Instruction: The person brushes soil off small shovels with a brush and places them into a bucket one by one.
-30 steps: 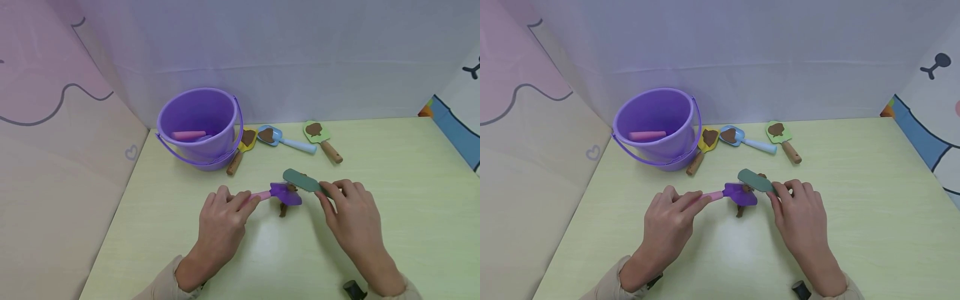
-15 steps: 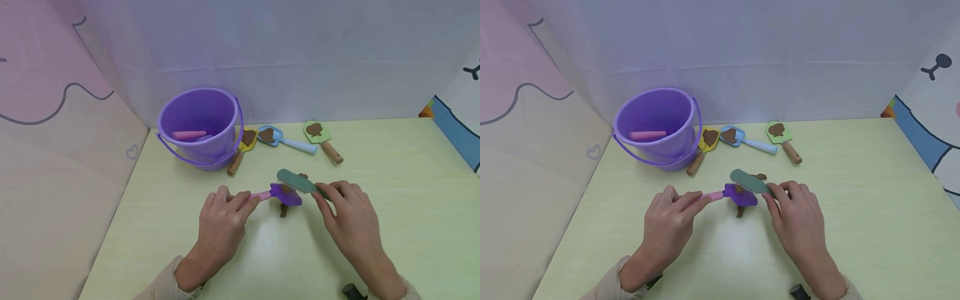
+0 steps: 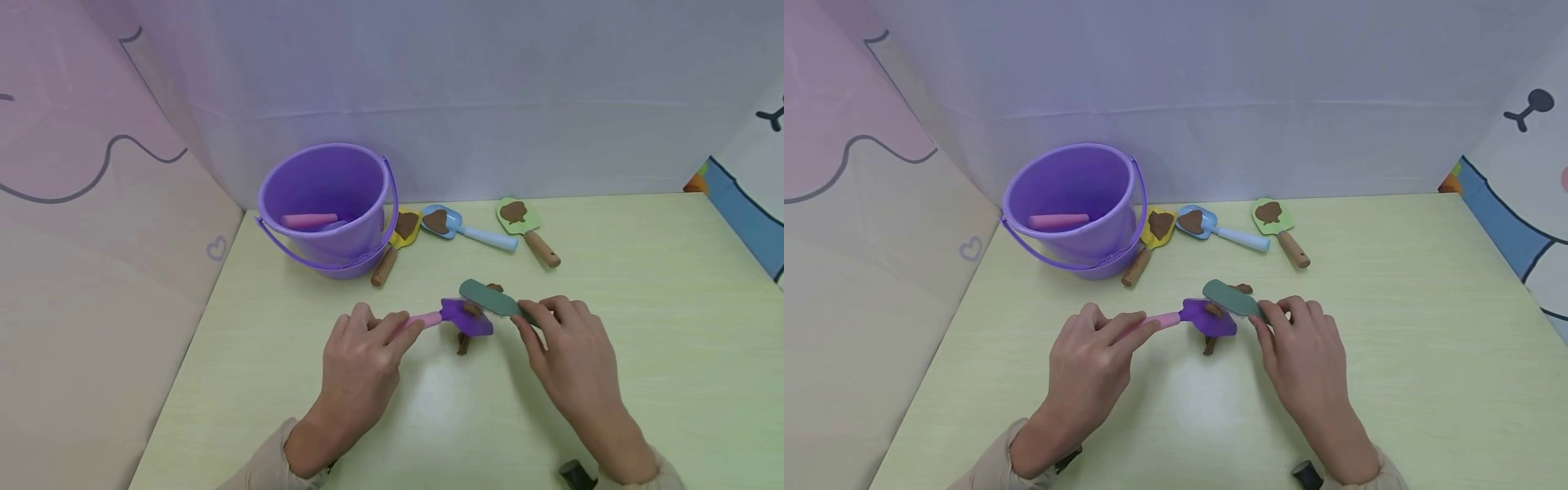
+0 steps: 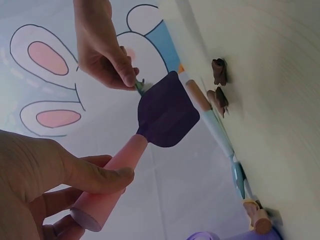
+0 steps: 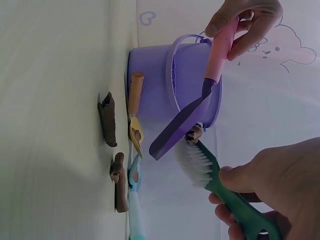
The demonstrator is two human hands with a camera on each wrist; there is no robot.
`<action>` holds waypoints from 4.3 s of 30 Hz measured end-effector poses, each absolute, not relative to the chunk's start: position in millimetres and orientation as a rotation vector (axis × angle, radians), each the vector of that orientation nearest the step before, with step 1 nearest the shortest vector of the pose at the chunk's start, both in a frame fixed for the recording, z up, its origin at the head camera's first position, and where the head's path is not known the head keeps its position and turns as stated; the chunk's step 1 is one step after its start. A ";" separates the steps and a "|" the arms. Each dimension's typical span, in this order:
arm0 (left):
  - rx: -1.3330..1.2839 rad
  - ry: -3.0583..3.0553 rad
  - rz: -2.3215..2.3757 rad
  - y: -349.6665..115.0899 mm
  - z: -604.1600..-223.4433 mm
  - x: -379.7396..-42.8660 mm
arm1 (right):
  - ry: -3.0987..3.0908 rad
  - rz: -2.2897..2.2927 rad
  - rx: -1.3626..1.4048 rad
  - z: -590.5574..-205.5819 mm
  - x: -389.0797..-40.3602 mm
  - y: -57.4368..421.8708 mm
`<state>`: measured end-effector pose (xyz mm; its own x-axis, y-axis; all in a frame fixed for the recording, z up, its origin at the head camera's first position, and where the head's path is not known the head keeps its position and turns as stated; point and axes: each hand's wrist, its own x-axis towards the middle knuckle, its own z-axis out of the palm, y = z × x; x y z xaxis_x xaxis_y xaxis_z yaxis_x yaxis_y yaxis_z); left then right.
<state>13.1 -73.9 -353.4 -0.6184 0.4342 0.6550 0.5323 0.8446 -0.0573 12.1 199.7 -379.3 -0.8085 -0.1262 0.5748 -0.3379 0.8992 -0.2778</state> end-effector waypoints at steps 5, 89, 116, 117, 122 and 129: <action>-0.697 -2.341 -0.192 -74.2 -353.2 12.2 | -2.485 0.458 0.322 -379.8 9.1 204.7; -0.365 -2.078 -0.262 -149.2 -254.8 -80.6 | -2.740 1.062 0.182 -370.0 23.1 215.3; -0.317 -2.547 -0.189 -183.6 -270.4 -149.2 | -2.746 1.089 0.367 -365.2 23.7 216.0; -0.311 -2.587 -0.173 -184.8 -271.4 -152.8 | -2.749 1.081 0.367 -365.3 23.8 216.0; -0.290 -2.727 -0.138 -189.5 -277.8 -169.9 | -2.754 1.066 0.370 -366.2 24.2 216.3; -0.282 -2.790 -0.105 -194.3 -285.4 -183.7 | -2.750 1.047 0.372 -366.2 24.2 216.0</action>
